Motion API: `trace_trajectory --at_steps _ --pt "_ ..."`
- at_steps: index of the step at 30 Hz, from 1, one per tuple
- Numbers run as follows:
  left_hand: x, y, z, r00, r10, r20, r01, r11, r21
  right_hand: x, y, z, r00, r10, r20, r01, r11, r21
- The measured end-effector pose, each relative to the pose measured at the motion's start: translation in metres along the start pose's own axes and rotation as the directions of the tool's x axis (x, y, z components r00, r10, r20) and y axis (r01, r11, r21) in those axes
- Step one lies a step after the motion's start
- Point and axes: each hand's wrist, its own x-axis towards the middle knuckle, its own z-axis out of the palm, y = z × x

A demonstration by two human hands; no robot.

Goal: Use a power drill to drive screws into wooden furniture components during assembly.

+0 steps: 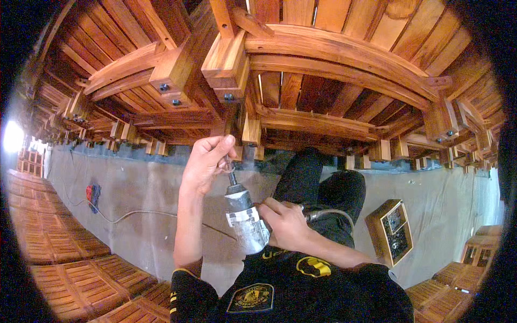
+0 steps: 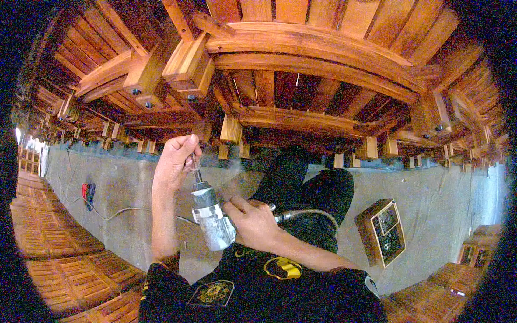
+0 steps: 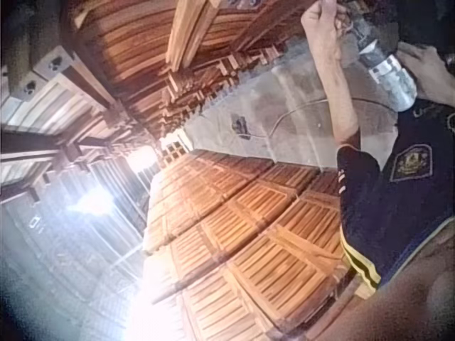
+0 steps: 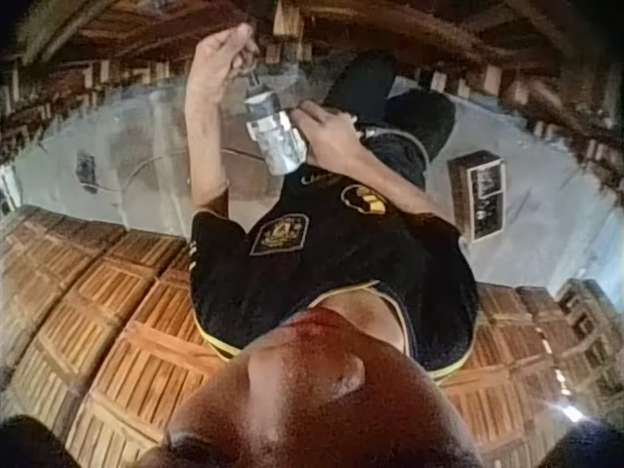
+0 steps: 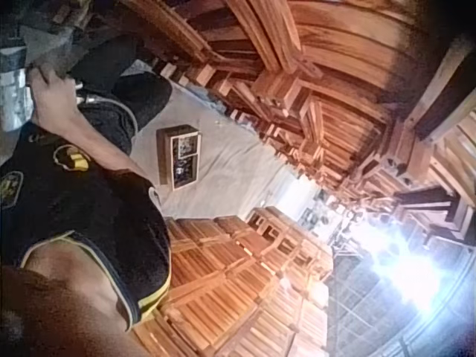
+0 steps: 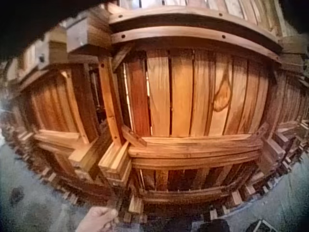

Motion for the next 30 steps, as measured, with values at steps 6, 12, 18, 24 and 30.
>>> trace_trajectory --at_steps 6,12,18,24,30 --pt "-0.003 0.002 0.017 0.999 0.027 -0.016 -0.027 0.998 0.050 -0.002 0.008 0.001 0.999 -0.014 -0.047 0.011 0.998 -0.061" --pt "-0.013 0.005 0.023 0.999 0.026 -0.041 -0.026 1.000 0.003 -0.005 0.018 0.004 0.993 -0.061 -0.099 0.042 0.983 -0.181" --pt "-0.016 -0.008 0.020 1.000 0.001 0.010 -0.001 1.000 -0.004 -0.007 0.022 0.008 0.989 -0.064 -0.136 0.038 0.982 -0.185" --pt "-0.020 -0.065 0.022 0.941 -0.214 -0.262 0.041 0.840 -0.541 -0.006 0.026 0.004 0.992 -0.024 -0.123 -0.003 0.977 -0.211" --pt "-0.013 -0.117 0.004 0.924 -0.300 -0.237 0.101 0.790 -0.605 -0.011 0.027 0.004 0.996 -0.031 -0.080 0.013 0.978 -0.208"
